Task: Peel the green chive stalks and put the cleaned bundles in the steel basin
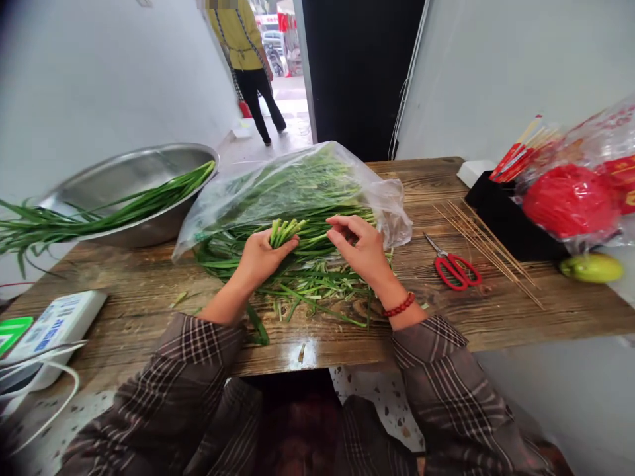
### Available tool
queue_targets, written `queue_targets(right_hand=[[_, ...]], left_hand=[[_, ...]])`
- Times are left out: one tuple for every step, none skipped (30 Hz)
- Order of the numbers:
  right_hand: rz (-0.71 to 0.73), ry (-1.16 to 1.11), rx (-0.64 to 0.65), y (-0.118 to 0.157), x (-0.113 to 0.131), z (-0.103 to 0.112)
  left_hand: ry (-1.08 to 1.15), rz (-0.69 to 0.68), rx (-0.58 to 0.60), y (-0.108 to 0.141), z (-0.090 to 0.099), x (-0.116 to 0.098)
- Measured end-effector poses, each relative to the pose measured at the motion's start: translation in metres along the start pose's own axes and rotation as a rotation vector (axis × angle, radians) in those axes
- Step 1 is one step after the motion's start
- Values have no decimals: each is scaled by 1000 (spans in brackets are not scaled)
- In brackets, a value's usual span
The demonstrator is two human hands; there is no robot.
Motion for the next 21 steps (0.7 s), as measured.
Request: queue_targets(right_hand=[[9,-3,22,1,1,-2],[25,8,38,1,3,-4],[43,30,50,2,4,-5],[63,58,58,2,5,-6],[83,87,67,2,7,-7],[102,114,82,3,8,-8],[121,140,103,3,10,-10],[139,165,126,4,10,-12],[155,191,151,4,11,-14],[168,218,173,5,11,-17],[177,246,191,6,10,-19],[181,271,206,7,9,-21],[182,290,221,8,7,-23],[181,300,234,9,5,-25],[178,302,247,9,4,-26],[172,297,259,10,3,-28],[164,289,269,11,1,-30],[155,279,276,11,1,-31],[145,274,280,11,0,-32],[137,272,283,12,0,-32],[131,273,284,12,0,-33]], left_hand=[[4,1,14,2,-3,-2],[1,1,24,3,-6,-3],[-8,-1,31,4,-9,-4],[-23,-5,38,5,-11,-6],[-41,-13,44,5,-12,-7],[-59,-26,48,6,-13,-9],[-76,-42,51,6,-14,-10],[-90,-59,54,7,-15,-12],[-104,-74,54,8,-16,-13],[-118,-84,54,8,-16,-14],[-134,-90,54,9,-17,-14],[-155,-92,55,10,-18,-15],[-177,-95,58,11,-19,-16],[-199,-99,63,12,-20,-16],[-219,-102,69,12,-21,-17],[-234,-104,74,13,-21,-18],[-242,-105,77,14,-22,-19],[-245,-105,80,14,-22,-19],[-242,-105,82,14,-23,-20],[-237,-104,85,14,-23,-20],[-231,-104,87,14,-23,-21]])
Point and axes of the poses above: each hand's wrist, its own y-axis away from the middle knuckle, its own z-axis out of the back of the hand, x = y × z, the point moved 7 cm from there along -y, towards the middle knuckle, and after that the axes turned 2 degrees about z, right-handed, at the moved point
